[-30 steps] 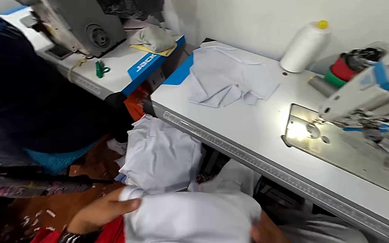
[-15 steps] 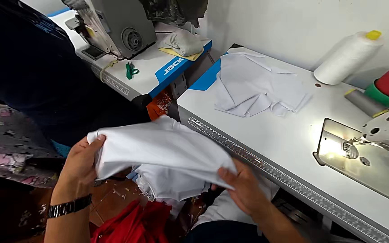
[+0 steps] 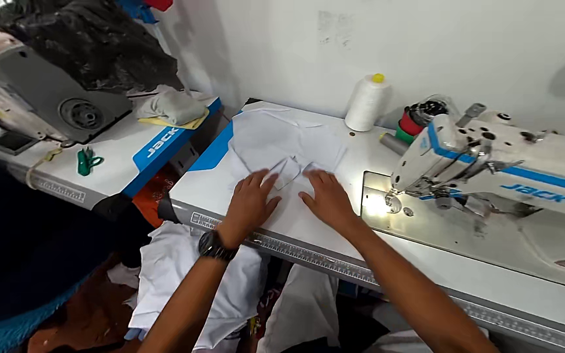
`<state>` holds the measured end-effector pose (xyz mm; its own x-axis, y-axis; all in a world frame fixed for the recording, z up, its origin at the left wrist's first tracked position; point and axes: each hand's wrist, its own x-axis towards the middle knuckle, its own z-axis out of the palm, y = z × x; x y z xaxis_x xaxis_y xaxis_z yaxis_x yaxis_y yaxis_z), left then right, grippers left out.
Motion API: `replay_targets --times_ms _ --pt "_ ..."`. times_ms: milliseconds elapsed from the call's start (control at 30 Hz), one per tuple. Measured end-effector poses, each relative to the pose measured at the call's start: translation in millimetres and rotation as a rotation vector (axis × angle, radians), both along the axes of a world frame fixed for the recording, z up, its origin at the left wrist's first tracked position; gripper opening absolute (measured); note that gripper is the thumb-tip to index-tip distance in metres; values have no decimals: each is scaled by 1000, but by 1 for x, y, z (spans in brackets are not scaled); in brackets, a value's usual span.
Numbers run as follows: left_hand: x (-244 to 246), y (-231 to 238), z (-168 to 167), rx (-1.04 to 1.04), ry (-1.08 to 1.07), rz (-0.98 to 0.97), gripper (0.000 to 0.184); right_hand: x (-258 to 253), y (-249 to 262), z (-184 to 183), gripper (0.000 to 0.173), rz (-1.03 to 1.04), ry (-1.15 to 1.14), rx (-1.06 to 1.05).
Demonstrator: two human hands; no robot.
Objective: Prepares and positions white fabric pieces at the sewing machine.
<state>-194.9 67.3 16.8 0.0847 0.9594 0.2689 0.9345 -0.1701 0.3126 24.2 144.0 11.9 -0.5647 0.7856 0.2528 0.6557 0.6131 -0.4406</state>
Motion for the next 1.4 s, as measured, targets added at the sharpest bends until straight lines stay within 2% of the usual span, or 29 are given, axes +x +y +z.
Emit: replay_targets --times_ms 33,67,133,200,233,300,333,367,400,433,500,533,600,633,700,733,767,833,867,900,967,1033,1100,1167,1233,1300,1333,1400 --pt "14 19 1 -51 49 58 45 2 21 -9 51 -42 -29 51" --pt "26 30 2 -78 104 114 34 7 30 -15 47 -52 -59 96" --pt "51 32 12 -145 127 181 24 24 12 -11 30 -36 -122 145" --pt "67 6 22 -226 -122 146 24 51 -28 -9 16 -28 -96 145" --pt "68 -7 23 -294 -373 102 25 65 -42 -11 16 -35 -28 81" --pt "66 -26 25 -574 -966 27 32 94 -60 -8 22 -79 240 -294" --pt "64 -32 23 -699 -1164 -25 35 106 -65 -5 23 -109 449 -549" --pt "62 -35 20 -739 -1218 -110 41 116 -69 0 23 -150 678 -795" --pt "62 -35 17 -666 -1127 -195 46 124 -73 4 23 -204 859 -995" --pt "65 -33 14 -511 -948 -240 46 135 -79 7 23 -237 936 -1122" --pt "77 -23 2 -240 -545 -254 32 167 -94 3 22 -147 734 -1166" --pt "86 -17 -7 -169 -382 -268 31 188 -102 4 24 -60 559 -1125" --pt "106 -4 -32 -69 -142 -299 44 224 -116 10 30 18 342 -979" --pt "113 1 -43 -45 -46 -316 51 234 -123 10 31 -52 307 -831" --pt "119 17 -52 -79 109 -353 62 230 -133 1 22 -301 211 -404" --pt "118 30 -51 -93 142 -402 65 221 -133 -8 23 -368 151 -220" --pt "115 47 -50 -90 158 -470 67 209 -131 -16 37 -416 90 -103" --pt "108 83 -46 -73 159 -624 68 183 -119 -28 70 -539 20 -16" --pt "105 98 -44 -74 157 -696 70 172 -111 -31 73 -596 -3 2" --pt "103 107 -43 -76 149 -751 71 164 -105 -31 65 -629 -13 6" --pt "101 115 -43 -64 118 -803 71 155 -98 -22 34 -650 7 -23" --pt "98 113 -42 -44 138 -822 71 155 -98 -13 17 -673 102 -102" --pt "92 114 -43 -45 168 -834 71 166 -103 -8 25 -699 125 -189" --pt "80 120 -44 -55 195 -856 69 195 -110 -1 35 -741 18 -237" --pt "64 130 -41 -66 220 -869 70 234 -119 9 33 -870 -118 -216" --pt "56 138 -38 -61 209 -865 70 257 -126 16 25 -996 -141 -71" --pt "58 139 -35 -52 186 -831 68 252 -130 19 25 -989 -92 -9" --pt "84 134 -27 -47 141 -672 62 206 -138 20 29 -790 77 43"
